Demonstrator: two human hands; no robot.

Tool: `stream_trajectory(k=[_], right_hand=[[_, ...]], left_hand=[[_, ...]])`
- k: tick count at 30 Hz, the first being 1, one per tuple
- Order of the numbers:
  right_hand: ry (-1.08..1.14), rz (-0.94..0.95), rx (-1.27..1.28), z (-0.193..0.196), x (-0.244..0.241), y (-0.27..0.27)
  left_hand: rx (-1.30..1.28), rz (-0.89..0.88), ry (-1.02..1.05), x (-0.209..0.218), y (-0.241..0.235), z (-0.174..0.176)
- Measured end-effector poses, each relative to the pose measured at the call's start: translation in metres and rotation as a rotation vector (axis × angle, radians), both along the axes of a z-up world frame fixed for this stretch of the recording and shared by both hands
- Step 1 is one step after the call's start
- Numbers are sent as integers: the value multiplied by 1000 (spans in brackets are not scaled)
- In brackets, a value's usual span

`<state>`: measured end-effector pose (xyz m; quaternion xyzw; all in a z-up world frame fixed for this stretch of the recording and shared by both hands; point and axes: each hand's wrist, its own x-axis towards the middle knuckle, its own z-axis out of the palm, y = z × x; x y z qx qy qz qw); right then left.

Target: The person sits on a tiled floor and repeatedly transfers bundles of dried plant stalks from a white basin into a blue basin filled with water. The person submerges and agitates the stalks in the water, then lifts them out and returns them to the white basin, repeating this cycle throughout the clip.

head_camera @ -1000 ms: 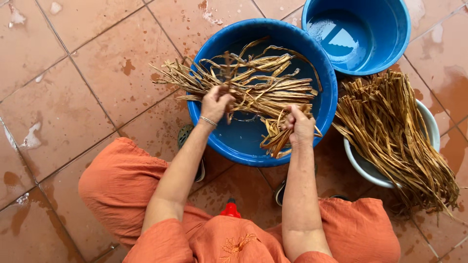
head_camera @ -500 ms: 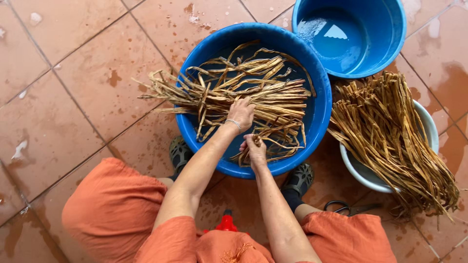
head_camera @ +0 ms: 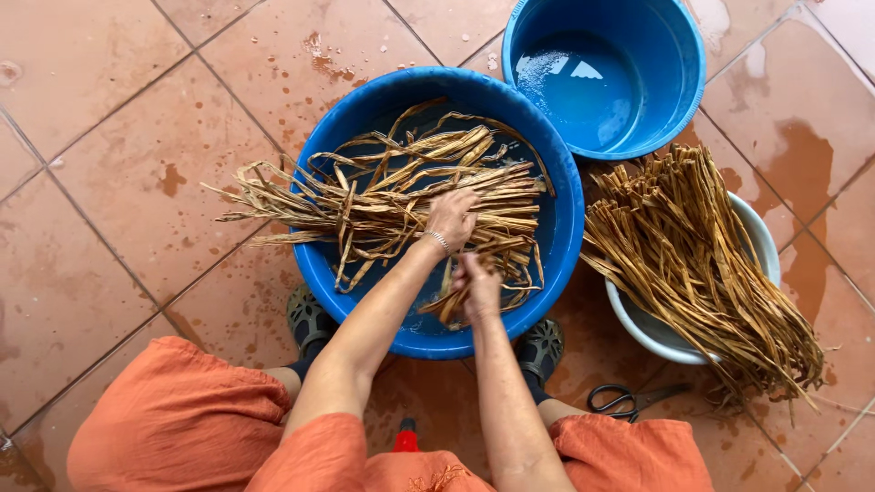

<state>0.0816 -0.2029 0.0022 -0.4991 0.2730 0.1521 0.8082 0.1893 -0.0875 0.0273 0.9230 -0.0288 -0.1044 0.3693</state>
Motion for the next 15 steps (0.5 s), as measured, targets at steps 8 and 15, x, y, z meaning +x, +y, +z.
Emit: stream_trajectory(k=[8,15], right_hand=[[-238,-178,93,90,21,-30],[-293,-192,75,131,7,-36]], left_hand=[[-601,33,-181,-102,13,52],[-596,110,-21,-121,3,108]])
